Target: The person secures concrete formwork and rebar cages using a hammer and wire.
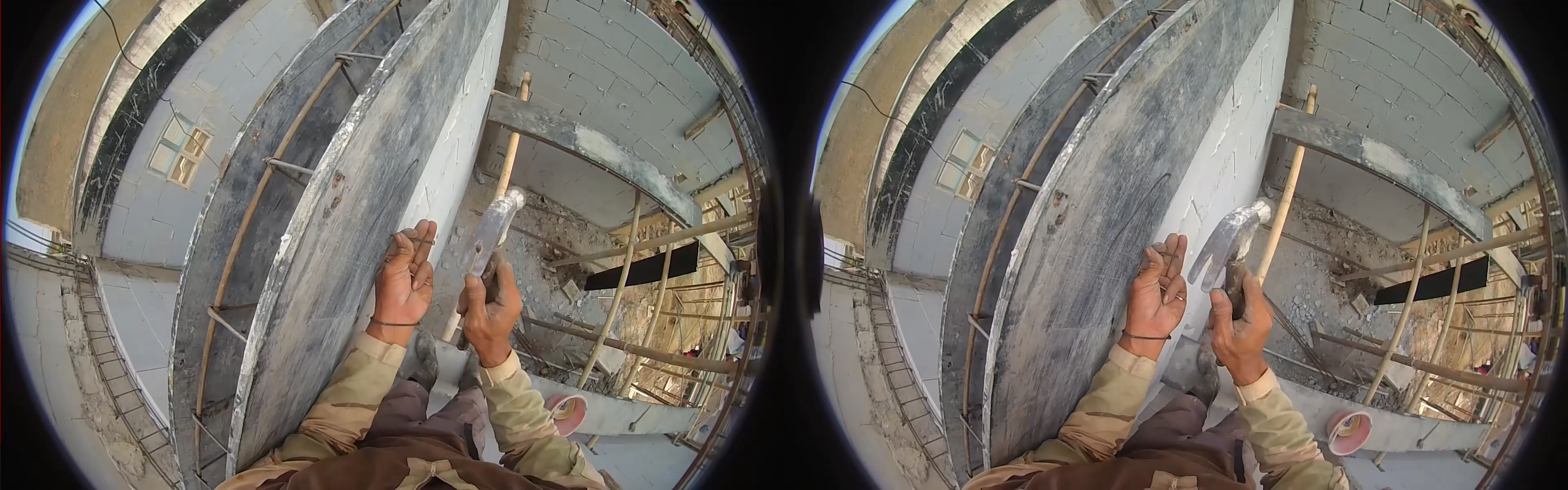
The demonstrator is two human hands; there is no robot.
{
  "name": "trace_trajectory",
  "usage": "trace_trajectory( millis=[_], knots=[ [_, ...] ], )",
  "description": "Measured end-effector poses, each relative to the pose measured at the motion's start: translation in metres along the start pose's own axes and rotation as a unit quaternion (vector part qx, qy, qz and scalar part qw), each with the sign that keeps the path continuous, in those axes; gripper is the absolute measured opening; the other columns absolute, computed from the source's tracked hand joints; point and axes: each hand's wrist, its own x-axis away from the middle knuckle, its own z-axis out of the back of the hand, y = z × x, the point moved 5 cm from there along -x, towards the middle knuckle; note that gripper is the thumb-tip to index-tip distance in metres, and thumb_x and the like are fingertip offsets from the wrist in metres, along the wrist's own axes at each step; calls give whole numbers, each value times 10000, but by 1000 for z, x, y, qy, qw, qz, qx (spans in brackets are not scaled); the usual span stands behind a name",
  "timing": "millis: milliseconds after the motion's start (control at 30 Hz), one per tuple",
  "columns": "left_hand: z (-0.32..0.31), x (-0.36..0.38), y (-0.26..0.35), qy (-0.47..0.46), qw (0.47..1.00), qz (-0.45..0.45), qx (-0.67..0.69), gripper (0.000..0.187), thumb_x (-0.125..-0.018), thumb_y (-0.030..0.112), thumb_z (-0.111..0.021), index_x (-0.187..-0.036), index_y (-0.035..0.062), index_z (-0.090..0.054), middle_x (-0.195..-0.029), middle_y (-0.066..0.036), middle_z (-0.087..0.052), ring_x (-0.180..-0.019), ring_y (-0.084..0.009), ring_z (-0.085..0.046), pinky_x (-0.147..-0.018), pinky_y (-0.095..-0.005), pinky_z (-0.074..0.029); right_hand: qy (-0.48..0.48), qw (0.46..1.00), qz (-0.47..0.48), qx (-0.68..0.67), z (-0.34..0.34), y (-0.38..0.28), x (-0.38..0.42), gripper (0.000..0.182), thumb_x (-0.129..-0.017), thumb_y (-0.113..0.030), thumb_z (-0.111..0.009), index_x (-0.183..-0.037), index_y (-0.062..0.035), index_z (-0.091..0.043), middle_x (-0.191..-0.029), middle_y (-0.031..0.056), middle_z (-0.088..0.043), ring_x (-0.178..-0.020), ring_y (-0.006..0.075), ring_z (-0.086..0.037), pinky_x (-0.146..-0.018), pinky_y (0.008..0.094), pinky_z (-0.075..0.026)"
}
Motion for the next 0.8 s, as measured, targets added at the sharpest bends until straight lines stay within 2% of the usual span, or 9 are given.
trace_trajectory(
  millis=[67, 167, 233, 433, 500, 567, 700, 767, 800],
  knots=[
    [-1, 1, -1, -19, 999, 12, 23, 282, -1011, 291, -558, -1176, 63, -562, -1334, -47, -583, -1438, -177, -376, -470, -158, -383, -3, 999, -32, -43, 15, 2, 18, 375, -974, -163, -644, -1232, 93, -549, -707, 92, -578, -550, 151, -554, -501, 299, -432],
    [-3, 1, 1, -15, 1000, 14, 6, 277, -1015, 290, -550, -1171, 62, -570, -1334, -37, -585, -1435, -170, -380, -468, -159, -383, -65, 995, -69, -41, 26, 8, 32, 364, -1015, -189, -577, -1249, 87, -537, -653, 52, -560, -507, 120, -530, -468, 281, -411],
    [-2, 0, 0, -22, 1000, 14, 15, 275, -1015, 288, -549, -1168, 61, -573, -1331, -36, -588, -1432, -166, -385, -466, -160, -382, -123, 990, -39, 64, 25, 6, 34, 399, -1039, -256, -534, -1268, 71, -535, -634, 19, -550, -508, 114, -518, -475, 268, -414],
    [-2, 0, 1, -14, 999, 18, 32, 272, -1017, 280, -542, -1164, 54, -574, -1326, -38, -598, -1411, -154, -415, -457, -159, -376, 30, 985, -85, -146, 22, -15, 48, 323, -1061, -271, -449, -951, 22, -523, -540, 29, -486, -440, 102, -466, -421, 288, -336],
    [-2, 0, 0, -16, 999, 19, 30, 268, -1017, 277, -541, -1161, 53, -573, -1326, -39, -600, -1406, -154, -424, -455, -159, -374, -81, 996, -38, -4, 8, 2, 44, 317, -1065, -270, -431, -957, 14, -523, -536, 24, -486, -434, 103, -464, -422, 284, -342],
    [-2, -1, 1, -19, 999, 30, 39, 258, -1016, 274, -542, -1150, 57, -577, -1314, -43, -611, -1392, -152, -442, -451, -159, -373, -118, 992, -50, 21, 7, 8, 38, 310, -1066, -270, -427, -954, 4, -518, -537, 17, -479, -430, 108, -461, -423, 286, -344],
    [-3, 0, 1, 6, 998, 27, 58, 256, -1015, 278, -543, -1142, 59, -580, -1293, -43, -627, -1382, -141, -453, -444, -158, -369, -27, 994, -74, -81, 11, -10, 45, 366, -1069, -334, -408, -919, -12, -499, -584, 26, -514, -461, 115, -488, -421, 270, -357],
    [-5, 1, 1, 2, 997, 33, 68, 249, -1015, 277, -544, -1139, 63, -579, -1289, -36, -631, -1379, -137, -457, -440, -156, -364, 88, 964, -38, -247, 10, -17, 54, 397, -1069, -361, -400, -898, -16, -494, -597, 24, -518, -483, 107, -504, -419, 264, -360],
    [-4, 0, 2, 1, 997, 33, 68, 249, -1015, 277, -544, -1139, 63, -579, -1289, -36, -631, -1379, -137, -457, -440, -156, -364, 52, 977, -51, -200, 2, 0, 62, 417, -1064, -406, -409, -945, -13, -485, -607, 37, -503, -481, 106, -481, -421, 260, -362]
  ],
)
